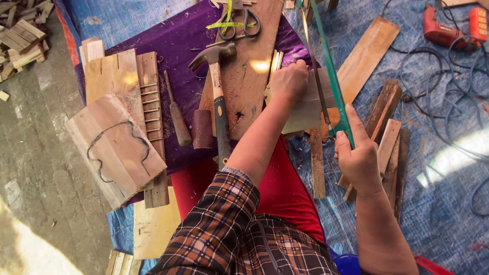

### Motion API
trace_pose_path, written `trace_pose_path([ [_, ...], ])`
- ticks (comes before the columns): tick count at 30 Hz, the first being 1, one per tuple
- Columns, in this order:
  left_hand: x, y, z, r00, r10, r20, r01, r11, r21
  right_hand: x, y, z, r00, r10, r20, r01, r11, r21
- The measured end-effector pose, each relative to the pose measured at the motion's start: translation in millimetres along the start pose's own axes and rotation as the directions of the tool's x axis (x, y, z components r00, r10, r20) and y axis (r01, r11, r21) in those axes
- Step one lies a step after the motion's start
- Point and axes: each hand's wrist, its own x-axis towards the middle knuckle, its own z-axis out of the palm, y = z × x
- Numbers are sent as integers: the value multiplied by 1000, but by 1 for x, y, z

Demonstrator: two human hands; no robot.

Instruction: A person uses a manual hacksaw to cut through a small piece of wood on a makeshift workbench.

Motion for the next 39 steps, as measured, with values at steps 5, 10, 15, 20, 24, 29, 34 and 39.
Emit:
trace_pose_path([
  [5, -1, 4, -3, 1000, -7, -9, 7, 1000, -5, -26, -3, -3, 996, 83, -12, -81, 990, 116],
  [10, -2, 6, -5, 1000, 8, -17, -8, 1000, 4, -91, -12, -27, 982, 182, -42, -179, 981, 77],
  [15, -5, 4, 2, 1000, 10, -11, -10, 1000, -18, -132, -9, -44, 963, 264, -60, -261, 963, 66],
  [20, -2, 5, -15, 998, 37, -43, -38, 999, -9, -62, 7, -4, 995, 50, -81, -50, 999, 9],
  [24, -4, 4, -11, 1000, 19, -13, -20, 999, -32, 8, 9, 22, 987, -125, -100, 134, 987, 88],
  [29, -4, 3, -12, 1000, -6, -18, 6, 999, -47, -3, -5, 20, 997, -45, -62, 47, 998, 42],
  [34, -13, 13, -58, 997, -48, -67, 40, 991, -125, -92, -9, -9, 981, 189, 33, -191, 979, 67],
  [39, -11, 14, -56, 993, -56, -104, 40, 989, -144, -128, 3, -19, 971, 237, 26, -237, 971, -15],
])
